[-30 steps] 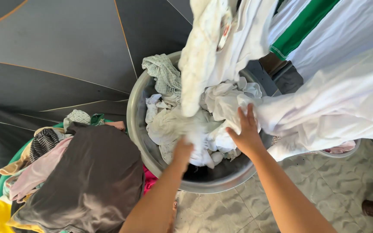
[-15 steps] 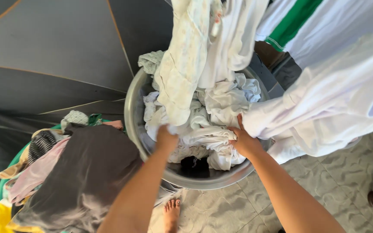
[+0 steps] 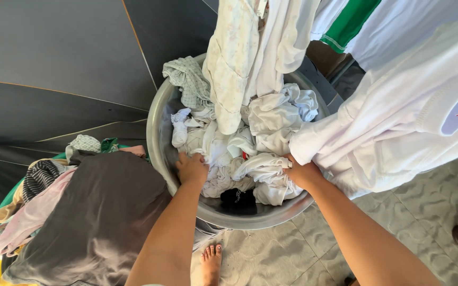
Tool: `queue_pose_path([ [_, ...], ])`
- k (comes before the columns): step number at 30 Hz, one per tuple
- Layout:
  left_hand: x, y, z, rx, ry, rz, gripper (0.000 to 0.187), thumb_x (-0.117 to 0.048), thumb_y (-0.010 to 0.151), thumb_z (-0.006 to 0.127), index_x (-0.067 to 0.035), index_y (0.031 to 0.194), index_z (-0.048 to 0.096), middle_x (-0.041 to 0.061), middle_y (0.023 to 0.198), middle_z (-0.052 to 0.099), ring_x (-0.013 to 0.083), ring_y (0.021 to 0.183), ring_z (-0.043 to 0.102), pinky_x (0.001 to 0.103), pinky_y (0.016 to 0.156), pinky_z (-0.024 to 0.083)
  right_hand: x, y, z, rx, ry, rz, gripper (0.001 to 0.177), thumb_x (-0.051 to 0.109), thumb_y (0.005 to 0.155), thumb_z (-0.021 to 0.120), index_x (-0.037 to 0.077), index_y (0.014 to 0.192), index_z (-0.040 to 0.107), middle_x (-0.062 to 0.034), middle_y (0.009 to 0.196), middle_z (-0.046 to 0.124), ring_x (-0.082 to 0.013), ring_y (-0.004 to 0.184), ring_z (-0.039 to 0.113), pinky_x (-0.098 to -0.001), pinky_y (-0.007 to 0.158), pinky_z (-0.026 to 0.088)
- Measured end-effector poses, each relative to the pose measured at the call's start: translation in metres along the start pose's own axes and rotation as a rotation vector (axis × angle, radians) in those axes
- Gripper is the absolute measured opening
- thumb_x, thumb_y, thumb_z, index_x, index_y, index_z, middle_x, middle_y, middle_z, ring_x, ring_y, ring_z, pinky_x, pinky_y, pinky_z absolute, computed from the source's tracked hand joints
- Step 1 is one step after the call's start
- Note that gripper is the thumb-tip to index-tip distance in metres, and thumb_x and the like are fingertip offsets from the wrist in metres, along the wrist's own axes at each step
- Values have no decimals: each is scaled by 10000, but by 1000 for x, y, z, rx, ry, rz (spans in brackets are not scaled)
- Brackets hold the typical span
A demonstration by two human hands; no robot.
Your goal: Hanging wet laundry on a rack using hangers and clips.
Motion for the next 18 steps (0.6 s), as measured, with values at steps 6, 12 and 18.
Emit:
queue_pose_path([
  [6, -72, -51, 61, 12, -100, 572, 189, -300, 772, 770, -128, 819, 708, 101, 897, 694, 324, 862, 662, 478, 791, 511, 11, -14, 3, 39, 75, 60, 467, 324, 900, 675, 207, 1347, 604, -101, 1192, 703, -291, 1078, 683, -417, 931, 522],
  [12, -136, -219, 80, 813, -682, 329, 152, -202, 846, 660, -76, 833, 577, 116, 750, 587, 251, 690, 592, 422, 593, 463, 9, 6, 32, 84, 547, -24, 564, 502, 854, 657, 92, 1239, 708, -133, 1176, 772, -291, 1103, 710, -392, 946, 536],
  [18, -142, -219, 68, 704, -579, 687, 157, -190, 795, 694, -66, 884, 661, 94, 965, 657, 224, 878, 638, 374, 751, 522, 103, -78, -8, 240, -243, 59, 783, 477, 754, 873, 225, 1412, 531, -175, 1675, 112, -431, 1495, 204, -563, 1140, 294],
])
Point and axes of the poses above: each hand's wrist, its own y-axis towards the middle knuckle, its own z-axis out of the palm, x = y × z, the point moved 10 cm from there along y, towards the middle knuckle
